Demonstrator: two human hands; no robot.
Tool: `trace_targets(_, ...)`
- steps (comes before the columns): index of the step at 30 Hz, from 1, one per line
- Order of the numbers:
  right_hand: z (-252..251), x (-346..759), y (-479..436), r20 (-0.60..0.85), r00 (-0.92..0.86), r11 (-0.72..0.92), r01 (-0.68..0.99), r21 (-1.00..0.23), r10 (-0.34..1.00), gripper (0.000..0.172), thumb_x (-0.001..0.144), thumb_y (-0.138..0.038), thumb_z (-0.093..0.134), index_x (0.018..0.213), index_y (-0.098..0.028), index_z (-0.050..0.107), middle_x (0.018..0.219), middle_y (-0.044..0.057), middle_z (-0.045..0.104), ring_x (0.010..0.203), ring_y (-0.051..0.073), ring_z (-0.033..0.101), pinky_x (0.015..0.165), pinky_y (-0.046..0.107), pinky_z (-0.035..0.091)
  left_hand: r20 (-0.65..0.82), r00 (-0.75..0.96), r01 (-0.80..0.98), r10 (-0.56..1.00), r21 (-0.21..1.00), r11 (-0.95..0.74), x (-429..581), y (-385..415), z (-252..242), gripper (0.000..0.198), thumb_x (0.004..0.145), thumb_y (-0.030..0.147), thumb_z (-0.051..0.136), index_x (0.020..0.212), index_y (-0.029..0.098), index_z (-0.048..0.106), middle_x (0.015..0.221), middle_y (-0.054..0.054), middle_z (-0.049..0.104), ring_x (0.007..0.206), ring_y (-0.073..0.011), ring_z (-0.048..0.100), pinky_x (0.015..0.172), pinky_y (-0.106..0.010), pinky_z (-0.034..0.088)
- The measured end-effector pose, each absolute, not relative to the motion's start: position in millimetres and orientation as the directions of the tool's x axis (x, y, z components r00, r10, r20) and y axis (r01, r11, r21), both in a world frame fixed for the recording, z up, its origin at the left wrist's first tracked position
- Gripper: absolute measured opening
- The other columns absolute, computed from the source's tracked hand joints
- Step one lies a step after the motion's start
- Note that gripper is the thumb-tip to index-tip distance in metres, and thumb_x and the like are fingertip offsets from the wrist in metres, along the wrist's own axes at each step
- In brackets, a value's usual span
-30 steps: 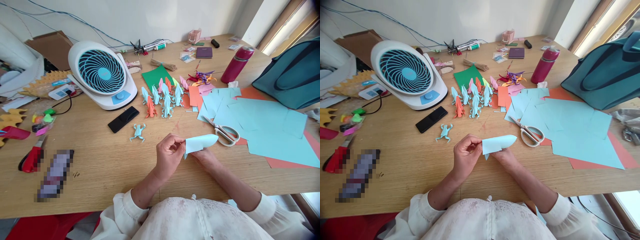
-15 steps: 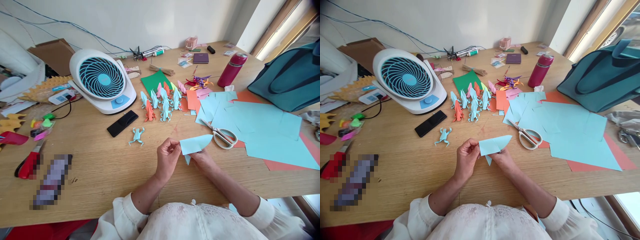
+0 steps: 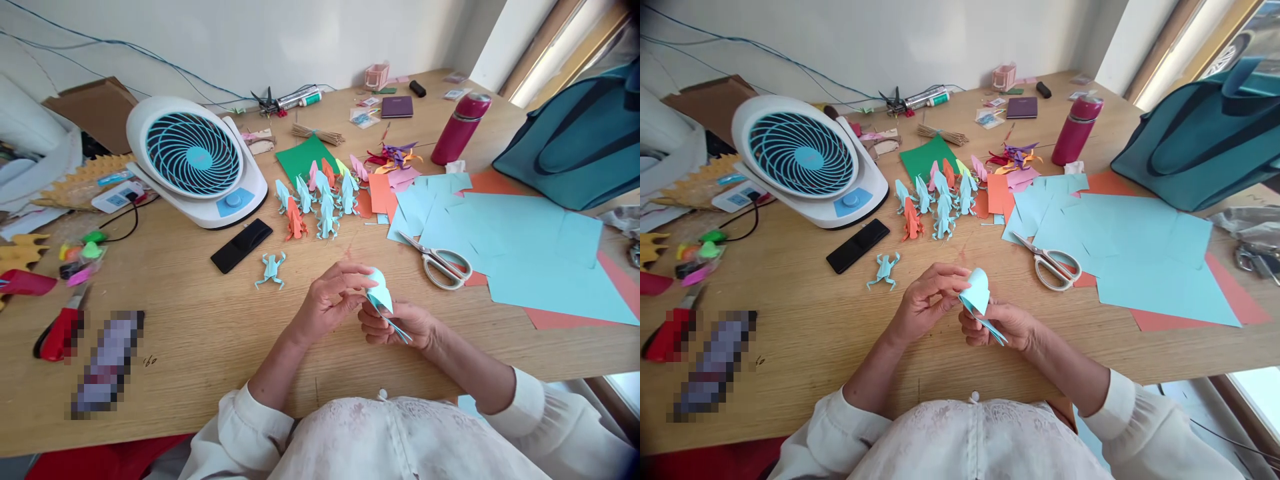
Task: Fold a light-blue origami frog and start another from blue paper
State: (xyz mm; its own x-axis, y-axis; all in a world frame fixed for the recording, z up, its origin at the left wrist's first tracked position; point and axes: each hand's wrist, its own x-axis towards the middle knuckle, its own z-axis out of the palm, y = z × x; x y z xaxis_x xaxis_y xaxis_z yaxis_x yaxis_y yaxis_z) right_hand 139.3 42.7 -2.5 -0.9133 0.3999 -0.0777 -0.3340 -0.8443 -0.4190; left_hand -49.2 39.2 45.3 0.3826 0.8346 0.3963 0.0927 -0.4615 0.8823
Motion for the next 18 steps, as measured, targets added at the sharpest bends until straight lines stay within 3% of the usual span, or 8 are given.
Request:
trace_targets(6,-7.2,138.3,39.4,-0.041,-0.959,-0.886,-0.243,-0.396,0.281,0.027,0.076,-0.029,0.078,0.079,-0.017,0.054,0.059,-0.006,0.048,0.049,0.005,0.032,0.052,0.019,0.029,0.301,0.561,0.034,0.771,0.922,-0.385,-57.6,42.7,59.8,0.013,0.091,0.026,0.061,0.094,0.019,0.072,0.101,-0.011,0.072,0.095,-0.0191,0.068,0.077,-0.03,0.055)
trace_targets(12,-4.9,139.1,38.3,-0.041,-0.965,-0.9,-0.224,-0.375,0.257,0.031,0.075,-0.031,0.079,0.079,-0.018,0.051,0.058,-0.005,0.049,0.048,0.005,0.034,0.051,0.019,0.028,0.287,0.585,0.04,0.758,0.924,-0.381,-58.1,46.1,64.6,0.012,0.089,0.027,0.064,0.09,0.02,0.073,0.096,-0.01,0.072,0.086,-0.018,0.069,0.072,-0.029,0.053)
trace_targets(18,0.4,138.2,37.9,-0.061,-0.954,-0.866,-0.24,-0.438,0.295,0.033,0.076,-0.035,0.078,0.071,-0.017,0.051,0.057,-0.005,0.049,0.048,0.006,0.035,0.05,0.02,0.029,0.294,0.574,0.057,0.764,0.917,-0.395,-56.8,46.3,64.8,0.014,0.089,0.03,0.064,0.088,0.02,0.073,0.097,-0.01,0.072,0.088,-0.0192,0.069,0.078,-0.032,0.055)
